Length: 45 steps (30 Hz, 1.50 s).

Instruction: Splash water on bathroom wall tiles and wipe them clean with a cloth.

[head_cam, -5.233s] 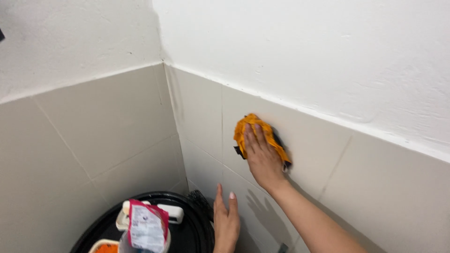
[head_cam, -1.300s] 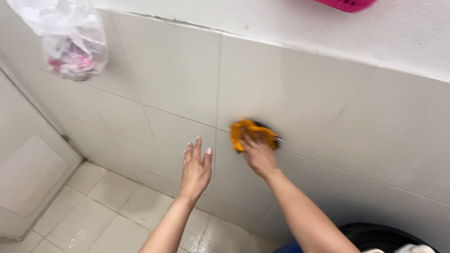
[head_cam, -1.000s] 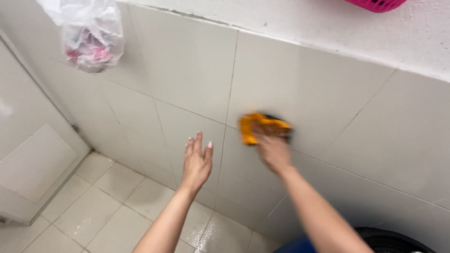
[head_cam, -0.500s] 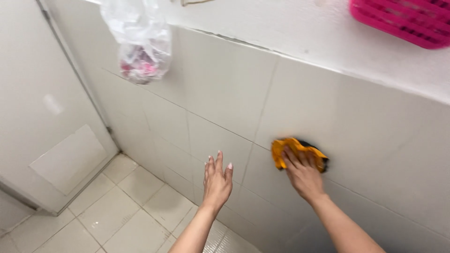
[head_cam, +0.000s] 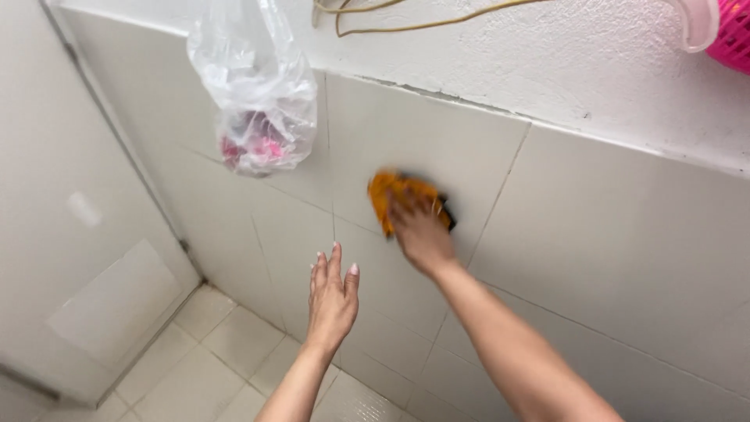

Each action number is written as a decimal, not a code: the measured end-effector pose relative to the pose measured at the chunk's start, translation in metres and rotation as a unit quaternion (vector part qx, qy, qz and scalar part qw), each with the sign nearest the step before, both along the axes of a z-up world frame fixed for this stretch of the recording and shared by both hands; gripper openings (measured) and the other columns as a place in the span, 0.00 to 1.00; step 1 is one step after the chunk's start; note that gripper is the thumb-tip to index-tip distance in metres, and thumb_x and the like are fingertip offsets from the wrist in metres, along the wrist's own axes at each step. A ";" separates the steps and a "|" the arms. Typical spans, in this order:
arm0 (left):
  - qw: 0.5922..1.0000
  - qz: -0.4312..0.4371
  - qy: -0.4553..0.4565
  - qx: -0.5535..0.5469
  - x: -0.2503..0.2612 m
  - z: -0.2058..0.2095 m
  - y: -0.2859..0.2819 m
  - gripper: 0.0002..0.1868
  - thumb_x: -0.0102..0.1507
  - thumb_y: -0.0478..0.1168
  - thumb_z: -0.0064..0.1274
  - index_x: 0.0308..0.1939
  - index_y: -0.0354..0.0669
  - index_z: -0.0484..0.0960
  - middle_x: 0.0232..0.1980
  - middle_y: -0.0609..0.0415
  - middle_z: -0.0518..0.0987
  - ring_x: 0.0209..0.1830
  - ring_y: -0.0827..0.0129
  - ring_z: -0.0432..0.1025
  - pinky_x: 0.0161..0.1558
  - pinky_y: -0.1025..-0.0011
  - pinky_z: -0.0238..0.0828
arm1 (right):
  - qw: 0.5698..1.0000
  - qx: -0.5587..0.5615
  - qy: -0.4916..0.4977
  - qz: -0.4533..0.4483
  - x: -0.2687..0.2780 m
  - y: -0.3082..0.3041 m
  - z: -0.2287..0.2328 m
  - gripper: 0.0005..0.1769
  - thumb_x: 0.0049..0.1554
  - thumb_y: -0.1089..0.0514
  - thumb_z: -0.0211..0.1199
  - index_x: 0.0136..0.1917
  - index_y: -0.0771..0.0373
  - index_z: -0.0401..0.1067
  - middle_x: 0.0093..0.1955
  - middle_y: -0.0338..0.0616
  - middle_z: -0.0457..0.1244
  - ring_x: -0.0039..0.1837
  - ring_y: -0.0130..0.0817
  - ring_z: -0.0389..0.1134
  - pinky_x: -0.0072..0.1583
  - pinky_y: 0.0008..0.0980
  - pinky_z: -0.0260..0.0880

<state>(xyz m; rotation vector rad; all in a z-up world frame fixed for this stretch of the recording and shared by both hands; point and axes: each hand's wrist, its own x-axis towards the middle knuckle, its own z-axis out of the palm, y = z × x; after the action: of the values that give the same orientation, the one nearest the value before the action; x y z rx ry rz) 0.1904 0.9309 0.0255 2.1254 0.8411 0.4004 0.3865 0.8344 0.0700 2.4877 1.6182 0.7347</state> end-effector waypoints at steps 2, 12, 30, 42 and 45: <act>1.000 -0.014 -0.006 0.009 0.008 -0.004 0.010 0.37 0.70 0.62 0.31 0.81 0.61 0.45 0.84 0.44 0.42 0.84 0.48 0.36 0.78 0.49 0.38 | 0.996 -0.033 0.080 -0.030 -0.005 -0.012 -0.036 0.28 0.60 0.61 0.48 0.74 0.57 0.62 0.82 0.37 0.49 0.80 0.40 0.48 0.75 0.41 0.52; 0.995 -0.099 -0.013 0.009 0.038 0.022 0.013 0.36 0.71 0.59 0.34 0.81 0.57 0.48 0.83 0.41 0.43 0.83 0.45 0.36 0.77 0.49 0.39 | 0.995 0.086 0.014 -0.054 0.011 -0.047 0.021 0.28 0.62 0.56 0.56 0.75 0.56 0.66 0.80 0.38 0.53 0.77 0.42 0.52 0.75 0.49 0.54; 0.990 -0.137 0.024 -0.021 0.047 -0.064 -0.059 0.36 0.71 0.58 0.33 0.81 0.55 0.48 0.82 0.38 0.44 0.83 0.42 0.37 0.77 0.48 0.40 | 0.883 -0.391 0.202 -0.166 0.000 -0.302 -0.177 0.17 0.67 0.53 0.51 0.68 0.48 0.70 0.81 0.29 0.50 0.84 0.29 0.43 0.68 0.35 0.61; 0.991 -0.105 0.055 -0.068 0.028 -0.090 -0.118 0.35 0.70 0.59 0.33 0.80 0.57 0.49 0.82 0.40 0.45 0.83 0.43 0.38 0.76 0.49 0.40 | 0.924 -0.342 0.159 -0.068 0.024 -0.262 -0.219 0.18 0.66 0.49 0.52 0.65 0.53 0.72 0.77 0.33 0.56 0.81 0.31 0.51 0.62 0.32 0.69; 0.995 -0.082 0.037 -0.052 0.013 -0.104 -0.111 0.35 0.70 0.58 0.33 0.80 0.54 0.51 0.82 0.38 0.47 0.82 0.43 0.40 0.76 0.49 0.41 | 0.953 -0.282 0.108 -0.010 0.016 -0.159 -0.196 0.23 0.62 0.45 0.56 0.65 0.58 0.73 0.76 0.35 0.56 0.80 0.34 0.49 0.68 0.36 0.63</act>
<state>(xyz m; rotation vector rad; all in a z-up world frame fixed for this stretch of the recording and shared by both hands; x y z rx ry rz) 0.2038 0.8200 -0.0783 2.1034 0.7075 0.1899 0.4022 0.6757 -0.1261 2.2015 1.5766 -0.0233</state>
